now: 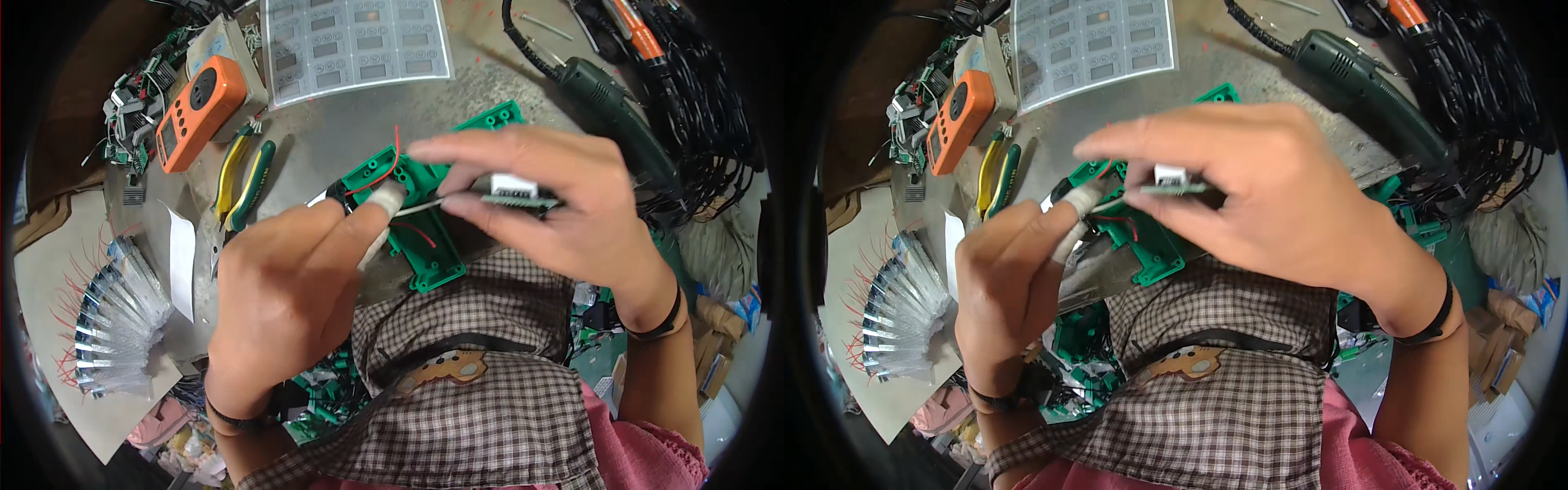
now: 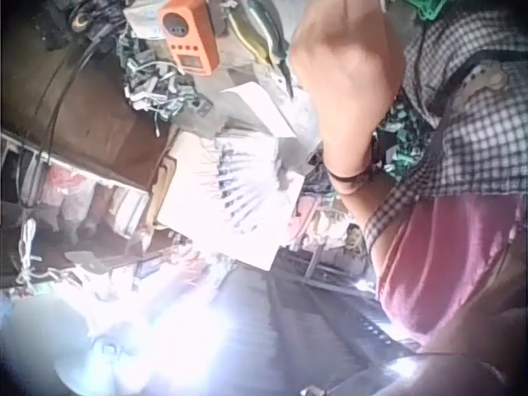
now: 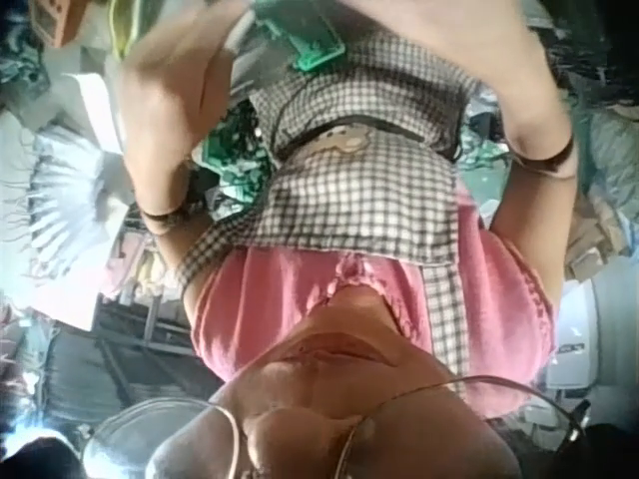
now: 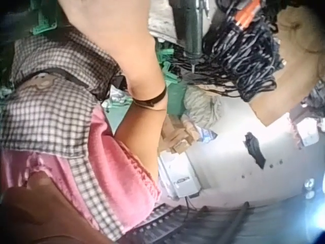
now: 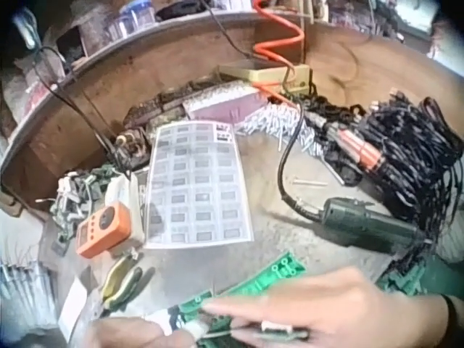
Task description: Assembling the internal components and housing of a green handheld electronic device.
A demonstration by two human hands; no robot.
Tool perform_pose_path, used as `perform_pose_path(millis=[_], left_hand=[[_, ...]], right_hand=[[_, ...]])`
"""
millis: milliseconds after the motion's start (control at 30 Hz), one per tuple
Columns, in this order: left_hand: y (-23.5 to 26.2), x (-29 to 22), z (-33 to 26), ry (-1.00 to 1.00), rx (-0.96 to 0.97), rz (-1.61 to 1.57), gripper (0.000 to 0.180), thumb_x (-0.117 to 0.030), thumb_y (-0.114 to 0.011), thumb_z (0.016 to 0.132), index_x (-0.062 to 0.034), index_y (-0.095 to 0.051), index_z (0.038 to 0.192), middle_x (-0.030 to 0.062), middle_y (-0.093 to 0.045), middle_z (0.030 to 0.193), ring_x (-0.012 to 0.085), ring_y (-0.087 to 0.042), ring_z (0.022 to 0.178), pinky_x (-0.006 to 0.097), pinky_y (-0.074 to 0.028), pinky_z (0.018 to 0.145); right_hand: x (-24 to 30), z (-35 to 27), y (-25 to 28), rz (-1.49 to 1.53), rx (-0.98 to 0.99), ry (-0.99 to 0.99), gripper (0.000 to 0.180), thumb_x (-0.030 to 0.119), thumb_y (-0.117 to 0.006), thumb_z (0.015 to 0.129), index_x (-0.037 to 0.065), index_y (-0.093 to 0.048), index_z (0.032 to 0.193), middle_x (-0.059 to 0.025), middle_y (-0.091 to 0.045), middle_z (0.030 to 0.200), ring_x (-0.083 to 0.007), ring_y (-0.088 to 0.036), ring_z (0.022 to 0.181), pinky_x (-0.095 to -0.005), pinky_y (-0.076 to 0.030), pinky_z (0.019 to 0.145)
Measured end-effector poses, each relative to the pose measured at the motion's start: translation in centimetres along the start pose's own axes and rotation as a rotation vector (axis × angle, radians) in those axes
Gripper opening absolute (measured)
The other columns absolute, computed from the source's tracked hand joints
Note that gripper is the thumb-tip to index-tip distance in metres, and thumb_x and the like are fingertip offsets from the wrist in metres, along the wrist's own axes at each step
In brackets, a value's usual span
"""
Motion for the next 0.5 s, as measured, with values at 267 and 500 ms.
perform_pose_path(millis=[267,500], left_hand=[[-1.2,0.5,0.9,0.001,0.084,0.039,0.025,0.004,-0.070,0.079,-0.0003,-0.069,0.104,0.0100,-0.065,0.091,0.0258,-0.062,0.079,0.035,-0.049,0.070],[-0.2,8.4,-1.4,0.336,-0.300,-0.380,0.054,-0.040,-0.035,0.108,0.0029,-0.055,0.134,0.0151,-0.067,0.115,0.0209,-0.062,0.098,0.036,-0.047,0.091]], right_hand=[[-2.0,0.2,0.8,0.116,-0.061,-0.136,0.038,-0.007,-0.075,0.077,-0.003,-0.069,0.115,-0.0100,-0.072,0.094,-0.0128,-0.069,0.083,-0.0254,-0.053,0.079],[-2.5,-1.7,1.7,-0.103,-0.090,-0.351,0.037,-0.007,-0.072,0.079,-0.003,-0.067,0.116,-0.0084,-0.071,0.095,-0.0115,-0.066,0.083,-0.0247,-0.050,0.077]])
Point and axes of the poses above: each hand's wrist, its own z-axis towards the middle knuckle, its own y-axis out of the back of the hand, x = y × z, the point moved 9 cm from there along z, towards the middle knuckle
